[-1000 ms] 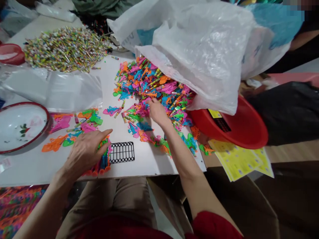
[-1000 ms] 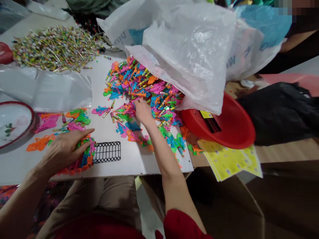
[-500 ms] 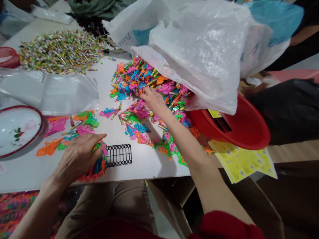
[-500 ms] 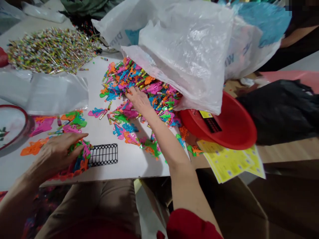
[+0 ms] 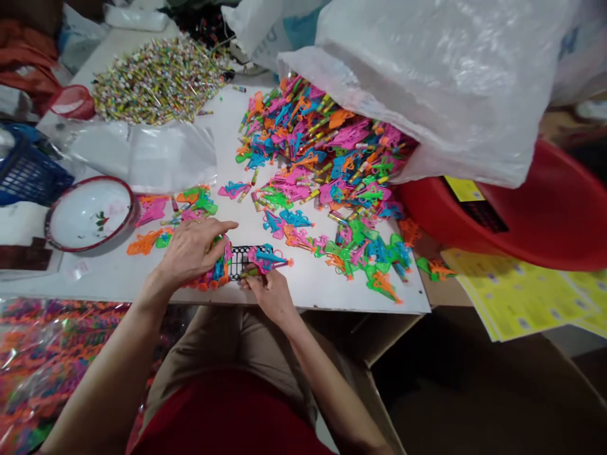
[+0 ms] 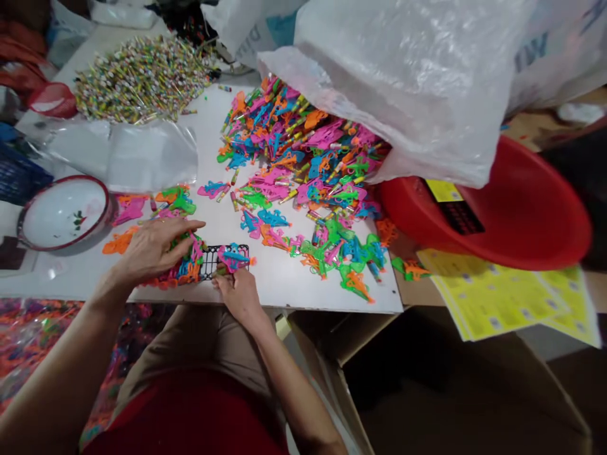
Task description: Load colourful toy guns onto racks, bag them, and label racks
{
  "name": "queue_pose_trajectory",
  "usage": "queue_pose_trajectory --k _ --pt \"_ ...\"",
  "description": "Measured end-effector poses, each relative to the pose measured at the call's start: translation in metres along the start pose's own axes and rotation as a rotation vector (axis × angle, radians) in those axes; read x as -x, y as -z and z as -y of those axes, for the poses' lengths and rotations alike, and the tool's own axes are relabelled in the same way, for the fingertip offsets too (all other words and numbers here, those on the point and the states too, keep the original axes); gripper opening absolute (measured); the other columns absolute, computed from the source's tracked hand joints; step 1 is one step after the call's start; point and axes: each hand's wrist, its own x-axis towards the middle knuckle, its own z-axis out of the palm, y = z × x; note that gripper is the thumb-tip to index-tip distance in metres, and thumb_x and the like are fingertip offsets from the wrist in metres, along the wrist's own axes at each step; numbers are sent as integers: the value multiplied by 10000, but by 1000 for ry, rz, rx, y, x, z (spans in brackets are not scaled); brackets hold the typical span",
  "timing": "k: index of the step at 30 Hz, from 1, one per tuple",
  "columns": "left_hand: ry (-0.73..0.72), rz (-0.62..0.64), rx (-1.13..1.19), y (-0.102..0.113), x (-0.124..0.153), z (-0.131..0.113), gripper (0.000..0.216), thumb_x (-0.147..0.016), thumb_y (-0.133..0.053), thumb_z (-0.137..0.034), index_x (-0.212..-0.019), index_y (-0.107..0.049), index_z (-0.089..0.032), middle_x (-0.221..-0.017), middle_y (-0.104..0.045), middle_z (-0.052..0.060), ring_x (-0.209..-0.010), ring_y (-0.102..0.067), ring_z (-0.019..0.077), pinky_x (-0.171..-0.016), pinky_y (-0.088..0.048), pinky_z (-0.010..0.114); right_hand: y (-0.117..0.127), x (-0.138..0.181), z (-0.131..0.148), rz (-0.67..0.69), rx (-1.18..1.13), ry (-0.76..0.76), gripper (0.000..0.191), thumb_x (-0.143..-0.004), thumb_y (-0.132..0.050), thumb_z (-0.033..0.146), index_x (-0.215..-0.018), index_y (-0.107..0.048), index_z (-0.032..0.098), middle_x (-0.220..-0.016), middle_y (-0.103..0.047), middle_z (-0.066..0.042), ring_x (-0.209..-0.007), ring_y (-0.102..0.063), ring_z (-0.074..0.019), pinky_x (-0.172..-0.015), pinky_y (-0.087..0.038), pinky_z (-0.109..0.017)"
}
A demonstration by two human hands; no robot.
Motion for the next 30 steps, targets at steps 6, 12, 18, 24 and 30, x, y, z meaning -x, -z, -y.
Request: queue_pose_trajectory --k 6,12,18,24,30 --pt "-23 -12 11 1 -1 1 376 -910 -412 -281 -1213 -626 -223 -1063 -712 53 -965 -654 222 -841 -466 363 -17 8 -6 -105 526 245 86 -854 -515 152 -876 -588 191 -915 -631 -66 -796 -605 -181 -699 -494 -279" --pt "38 8 12 1 -1 0 368 -898 -417 -280 -1192 -633 -234 -1102 -701 45 -997 -645 227 -894 -455 381 -22 7 10 89 956 198 194 -883 -430 68 -927 -568 198 -932 -595 -65 -809 -583 -184 -674 -490 -274" --pt "45 26 22 1 -1 -1 380 -883 -411 -258 -1192 -627 -214 -1121 -696 52 -1048 -633 222 -934 -452 376 -23 2 17 130 1033 202 251 -848 -434 34 -1003 -572 175 -1002 -601 -109 -892 -604 -223 -721 -528 -317" --pt "38 -7 15 0 0 1 377 -891 -415 -279 -1194 -630 -212 -1112 -696 60 -1038 -637 233 -935 -453 392 -3 13 7 17 448 360 456 -879 -512 204 -1325 -420 174 -1223 -570 -138 -1064 -595 -202 -869 -542 -314" --pt "51 5 -16 0 2 1 377 -895 -403 -297 -1185 -632 -223 -1067 -705 58 -959 -653 237 -875 -473 395 -25 24 9 -11 596 523 508 -939 -339 212 -1447 -336 221 -1409 -517 -75 -1335 -446 -175 -1110 -417 -331"
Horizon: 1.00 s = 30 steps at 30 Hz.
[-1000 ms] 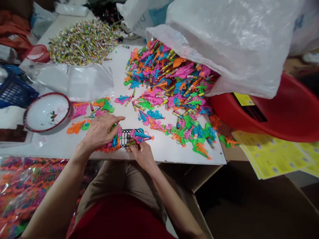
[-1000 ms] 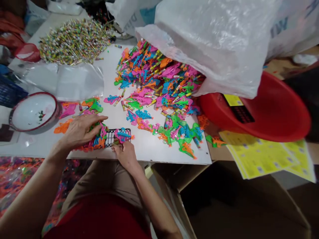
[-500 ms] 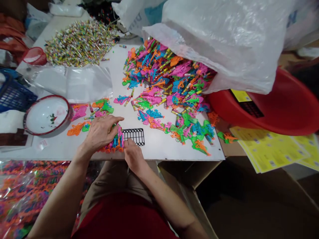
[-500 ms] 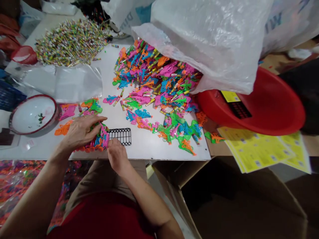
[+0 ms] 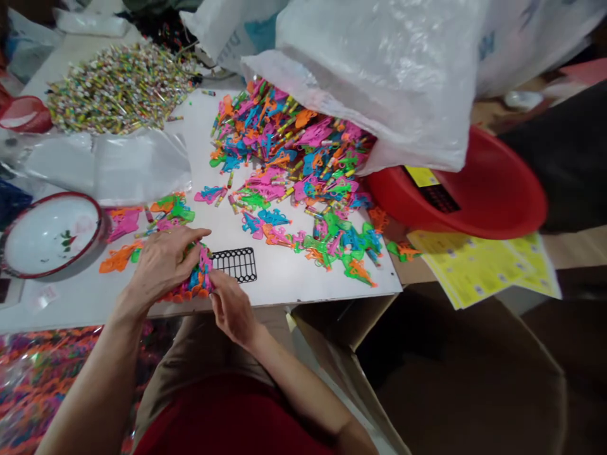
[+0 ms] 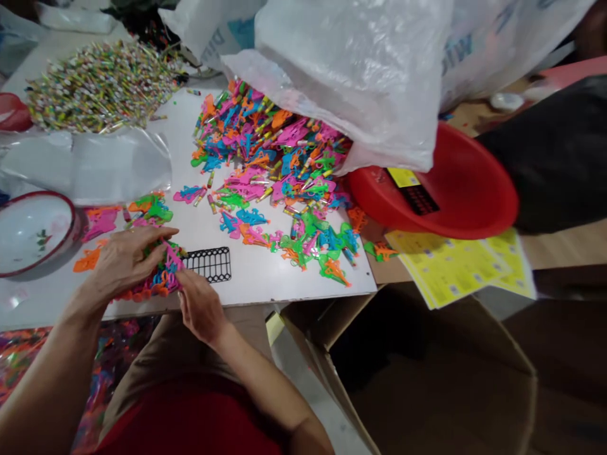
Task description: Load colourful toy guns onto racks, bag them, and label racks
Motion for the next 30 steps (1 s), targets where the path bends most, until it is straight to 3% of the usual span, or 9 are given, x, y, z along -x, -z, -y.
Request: queue_pose_trajectory --k 3,6,10,13,18,22,25,27,30 --pt "-6 0 9 -1 1 2 383 -897 -401 -315 -1187 -632 -217 -1088 -702 72 -979 -649 257 -883 -475 419 24 -3 -12 98 55 72 488 -915 -398 197 -1400 -433 234 -1386 -549 -43 -1298 -488 -159 -1057 -457 -264" --pt "-40 14 34 -2 1 5 395 -900 -391 -326 -1198 -620 -207 -1106 -697 85 -1024 -638 274 -910 -472 428 78 -17 -49 52 96 56 400 -877 -430 151 -1247 -569 212 -1228 -645 -68 -1151 -588 -187 -989 -493 -317" --pt "-53 23 9 -2 1 7 401 -906 -369 -343 -1199 -618 -232 -1090 -703 83 -1020 -642 298 -901 -474 455 147 -71 -110 -146 422 -201 356 -911 -369 143 -1180 -603 138 -1114 -640 -127 -1018 -602 -208 -883 -498 -344" --pt "-33 35 -28 -3 3 7 426 -918 -349 -341 -1247 -591 -221 -1095 -704 96 -1020 -645 305 -895 -468 483 169 -120 -134 -42 742 -217 323 -909 -414 148 -1158 -619 119 -1199 -590 -162 -1108 -537 -264 -916 -456 -390" --pt "-75 -11 -116 -2 1 3 451 -926 -342 -343 -1299 -539 -185 -1183 -672 129 -1095 -617 308 -1028 -356 565 165 -149 -128 88 955 -107 256 -934 -448 162 -1111 -628 120 -1290 -529 -186 -1161 -472 -297 -938 -407 -424" --pt "-140 -18 -144 -1 -8 -4 434 -932 -381 -408 -1275 -557 -207 -1351 -566 134 -1238 -522 321 -1079 -293 569 140 -123 -101 246 815 194 261 -965 -410 159 -1133 -609 173 -1203 -580 -128 -1100 -499 -245 -923 -411 -388" --pt "-124 76 -132 -3 -15 -9 422 -940 -377 -411 -1251 -582 -211 -1173 -672 112 -1109 -607 280 -1009 -397 471 113 -97 -82 377 671 346 253 -956 -433 141 -1145 -591 197 -1109 -618 -90 -1045 -534 -219 -920 -420 -374" --pt "-80 136 -155 -4 -18 -13 405 -947 -352 -366 -1211 -615 -207 -1041 -707 101 -990 -651 262 -910 -457 418 97 -83 -73 371 618 287 228 -940 -466 143 -1118 -597 200 -1056 -636 -86 -1011 -556 -226 -910 -431 -383" --pt "-50 192 -173 -2 -20 -18 397 -939 -331 -278 -1189 -629 -201 -1031 -707 102 -953 -663 264 -827 -478 394 75 -73 -65 270 645 3 192 -943 -456 175 -1035 -625 180 -977 -662 -124 -948 -590 -257 -846 -465 -392"
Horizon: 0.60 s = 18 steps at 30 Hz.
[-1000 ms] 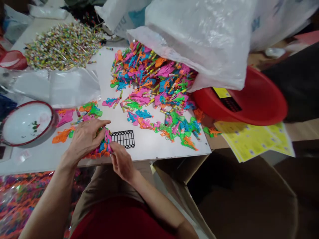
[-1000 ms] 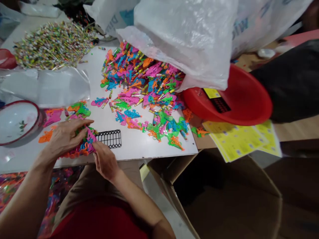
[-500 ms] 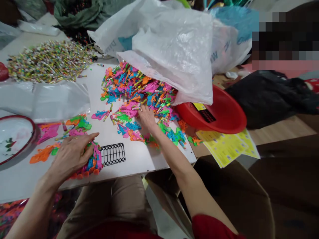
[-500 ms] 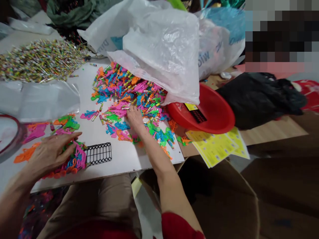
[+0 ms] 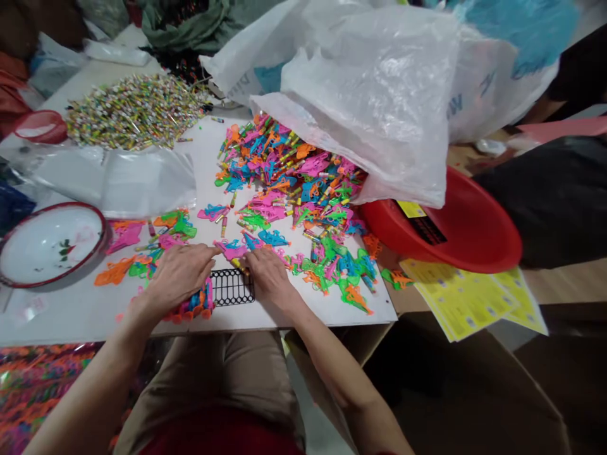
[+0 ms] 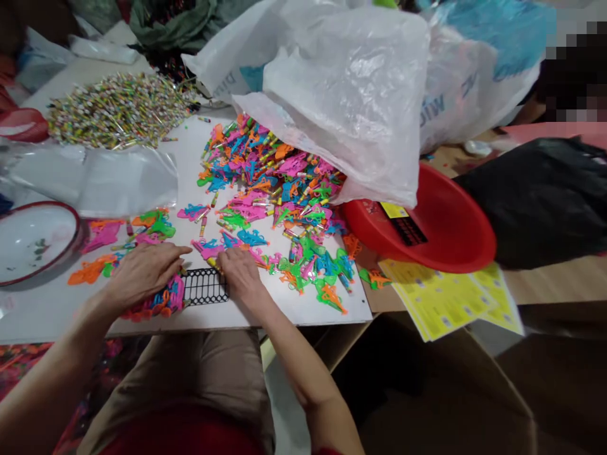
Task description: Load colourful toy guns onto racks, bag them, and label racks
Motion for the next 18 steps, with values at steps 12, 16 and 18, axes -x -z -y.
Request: queue_pose_trajectory --k 12,16,18 --pt "2 -30 -24 -3 0 4 396 -941 -320 -250 -1154 -646 -179 -1059 -714 89 -976 -670 244 -839 -479 355 -3 -9 15 -208 -865 -455 229 -820 -614 409 -885 -625 189 -682 -629 11 -584 -556 -139 -559 -423 -237" --pt "33 -42 37 -1 0 2 415 -964 -307 -322 -1145 -651 -176 -1101 -707 84 -998 -662 241 -869 -469 355 -29 0 29 -161 -1055 -433 202 -786 -614 398 -762 -589 198 -595 -577 36 -541 -516 -130 -520 -391 -226" --pt "51 -34 72 2 0 0 443 -978 -289 -361 -1169 -640 -172 -1122 -700 93 -1020 -655 254 -883 -460 368 -42 -2 36 -172 -1065 -411 190 -772 -624 381 -760 -588 195 -637 -596 27 -592 -536 -139 -549 -406 -230"
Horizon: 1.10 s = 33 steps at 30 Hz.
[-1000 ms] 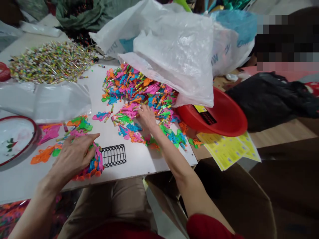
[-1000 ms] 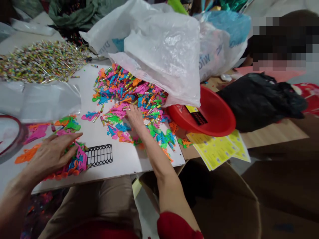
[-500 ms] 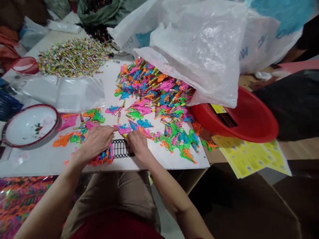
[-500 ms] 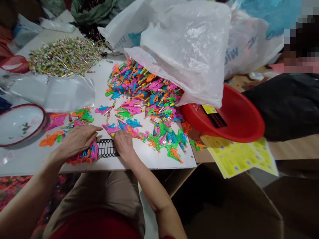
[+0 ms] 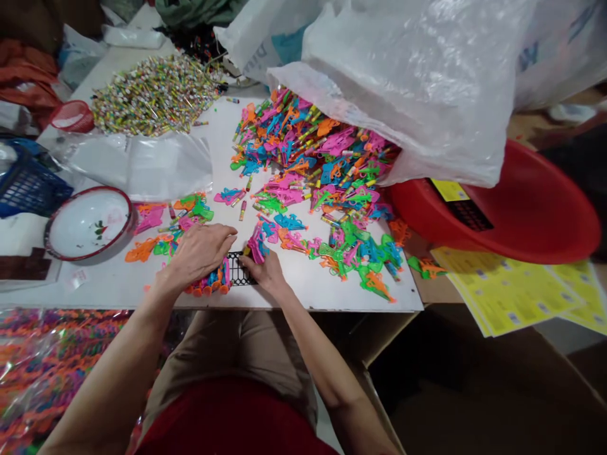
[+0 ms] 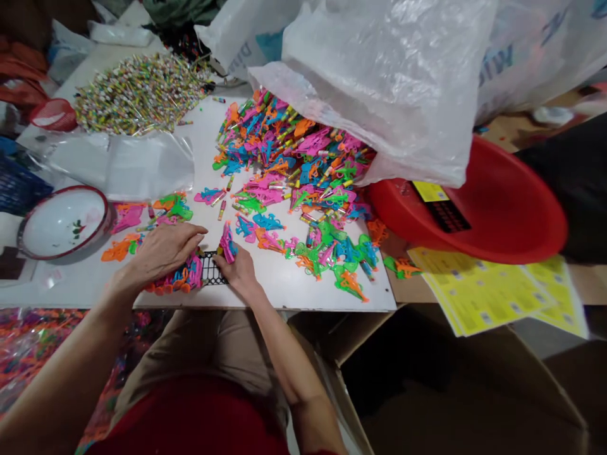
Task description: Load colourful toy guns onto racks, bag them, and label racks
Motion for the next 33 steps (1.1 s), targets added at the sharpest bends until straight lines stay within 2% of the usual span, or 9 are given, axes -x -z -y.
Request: queue_pose_trajectory --k 3,6,11,14,17,22,27,33 --pt "34 15 52 4 0 -2 521 -966 -323 -508 -1292 -561 -179 -1066 -711 95 -1000 -658 268 -879 -457 378 -14 -8 -5 4 -13 91 183 -797 -598 376 -816 -589 194 -701 -600 19 -652 -548 -152 -584 -423 -239" --pt "46 46 83 6 0 -1 643 -913 -387 -616 -1391 -457 -192 -991 -719 81 -933 -671 266 -839 -468 372 -20 -17 -4 48 166 212 98 -801 -582 297 -795 -563 201 -754 -581 9 -698 -544 -158 -619 -419 -245" --pt "20 1 39 1 2 2 597 -917 -416 -554 -1361 -497 -163 -1001 -721 106 -972 -665 285 -879 -464 400 -14 -15 3 112 409 297 24 -804 -546 193 -816 -537 212 -845 -555 1 -729 -536 -154 -630 -394 -241" --pt "-1 -10 46 -2 4 3 532 -905 -433 -445 -1347 -514 -160 -1126 -698 114 -1040 -649 285 -922 -459 413 -8 -13 7 173 554 331 132 -798 -503 128 -887 -535 220 -885 -556 -2 -781 -554 -159 -633 -390 -239" --pt "-20 19 67 -1 4 5 497 -871 -431 -372 -1305 -555 -164 -1210 -668 104 -1090 -630 272 -973 -446 408 -6 -17 10 233 612 347 155 -833 -487 145 -960 -530 223 -961 -574 -19 -866 -574 -172 -674 -412 -249" --pt "-89 88 123 3 4 11 486 -860 -405 -398 -1224 -603 -144 -1174 -680 109 -1088 -627 274 -976 -449 407 -4 -22 19 342 661 363 173 -872 -489 192 -1040 -516 220 -1073 -580 -42 -950 -579 -187 -728 -436 -265" --pt "-76 59 132 4 6 9 538 -851 -436 -406 -1301 -542 -131 -1216 -660 128 -1100 -621 282 -989 -432 432 -1 -18 20 308 661 317 89 -892 -496 242 -970 -533 220 -999 -583 -26 -886 -588 -180 -706 -428 -264" --pt "-31 42 157 4 6 4 652 -870 -479 -574 -1379 -463 -166 -1024 -718 77 -971 -665 262 -937 -456 410 -3 -20 17 313 653 274 185 -847 -528 219 -1031 -543 216 -1057 -569 -48 -900 -593 -191 -712 -443 -276"
